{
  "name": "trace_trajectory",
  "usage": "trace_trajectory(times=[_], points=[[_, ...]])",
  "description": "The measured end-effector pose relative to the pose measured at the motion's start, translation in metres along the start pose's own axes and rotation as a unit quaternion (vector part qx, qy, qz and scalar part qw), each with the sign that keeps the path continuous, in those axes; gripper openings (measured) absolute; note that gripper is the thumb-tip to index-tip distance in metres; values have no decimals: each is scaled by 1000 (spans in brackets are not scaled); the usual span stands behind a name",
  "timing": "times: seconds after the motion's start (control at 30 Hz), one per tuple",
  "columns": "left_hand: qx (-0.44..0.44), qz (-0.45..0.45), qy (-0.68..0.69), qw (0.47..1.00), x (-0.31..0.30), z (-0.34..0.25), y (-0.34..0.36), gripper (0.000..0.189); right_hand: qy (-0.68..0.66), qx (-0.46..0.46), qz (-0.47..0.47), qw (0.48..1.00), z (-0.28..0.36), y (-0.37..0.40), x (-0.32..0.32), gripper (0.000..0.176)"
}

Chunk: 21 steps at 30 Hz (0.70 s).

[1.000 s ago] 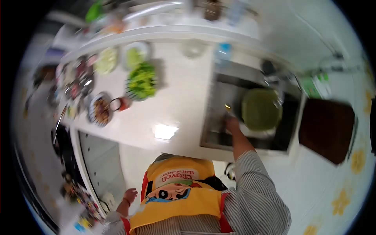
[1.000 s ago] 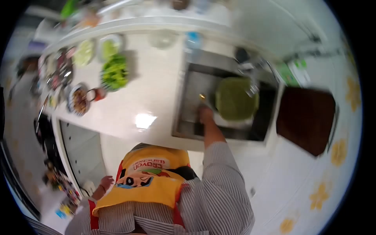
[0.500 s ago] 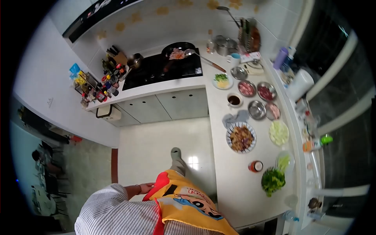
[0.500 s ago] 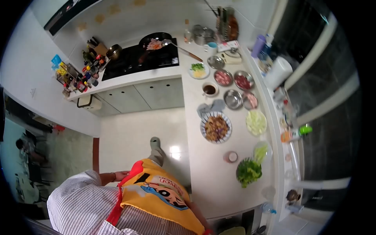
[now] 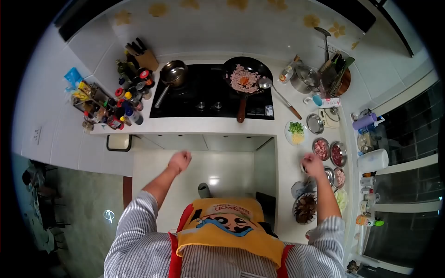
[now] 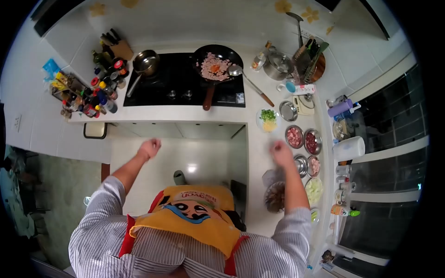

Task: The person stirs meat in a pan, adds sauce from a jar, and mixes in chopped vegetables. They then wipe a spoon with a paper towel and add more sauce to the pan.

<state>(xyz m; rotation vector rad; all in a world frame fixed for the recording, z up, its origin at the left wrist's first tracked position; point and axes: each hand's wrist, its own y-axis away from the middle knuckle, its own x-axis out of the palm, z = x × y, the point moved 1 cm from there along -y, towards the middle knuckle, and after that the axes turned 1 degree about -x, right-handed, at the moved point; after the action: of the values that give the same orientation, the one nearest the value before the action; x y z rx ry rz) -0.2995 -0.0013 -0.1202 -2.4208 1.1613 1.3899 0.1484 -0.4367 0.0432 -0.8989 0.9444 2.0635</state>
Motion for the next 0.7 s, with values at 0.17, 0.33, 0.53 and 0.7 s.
trace_trajectory(times=[0.17,0.33,0.53,0.7], points=[[32,-99,11,995,-21,-112,-189,32,83,-101,-153,979,6,-236,-6,52],[-66,-93,-153,982,29,-156,-311,57,248,-117,-51,960,26,-394,37,47],[13,51,-166,985,37,-145,-341,53,89,-217,-11,972,43,-388,0,28],[74,-105,-165,978,25,-164,-314,58,117,-275,25,954,178,-325,-84,34]])
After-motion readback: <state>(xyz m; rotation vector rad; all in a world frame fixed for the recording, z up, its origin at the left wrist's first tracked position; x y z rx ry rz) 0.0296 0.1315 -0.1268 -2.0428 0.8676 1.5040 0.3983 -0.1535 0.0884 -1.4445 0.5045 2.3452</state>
